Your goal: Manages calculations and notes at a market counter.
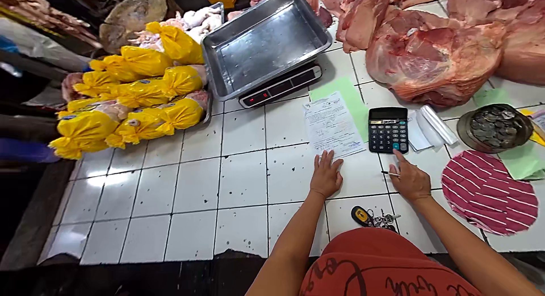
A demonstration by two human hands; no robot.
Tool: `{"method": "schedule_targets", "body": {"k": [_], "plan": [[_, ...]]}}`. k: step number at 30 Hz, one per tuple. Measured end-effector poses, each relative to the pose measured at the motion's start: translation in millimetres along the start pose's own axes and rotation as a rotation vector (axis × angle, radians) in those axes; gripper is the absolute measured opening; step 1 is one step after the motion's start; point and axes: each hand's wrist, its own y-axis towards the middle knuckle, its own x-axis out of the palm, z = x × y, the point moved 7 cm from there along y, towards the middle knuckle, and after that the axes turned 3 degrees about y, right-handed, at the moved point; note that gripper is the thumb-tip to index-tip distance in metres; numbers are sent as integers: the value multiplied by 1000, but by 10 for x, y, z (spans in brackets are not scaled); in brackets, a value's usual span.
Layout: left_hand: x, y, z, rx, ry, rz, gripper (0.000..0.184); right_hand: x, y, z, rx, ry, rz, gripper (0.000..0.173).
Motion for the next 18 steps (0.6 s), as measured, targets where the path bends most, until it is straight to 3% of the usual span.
{"method": "schedule_targets", "body": {"k": [5, 10, 14, 18], "plan": [[-14, 14, -6, -28, -19, -67, 43, 3, 64, -56, 64, -33, -74, 56], [-19, -9, 13, 17, -56, 0, 42, -20, 118, -57, 128, -39, -177, 59], [9, -13, 44, 58, -62, 11, 43, -87, 127, -23, 212, -16, -357, 63], [12, -15, 55, 71, -73, 23, 41, -157, 140, 0, 233, -32, -378, 60]]}}
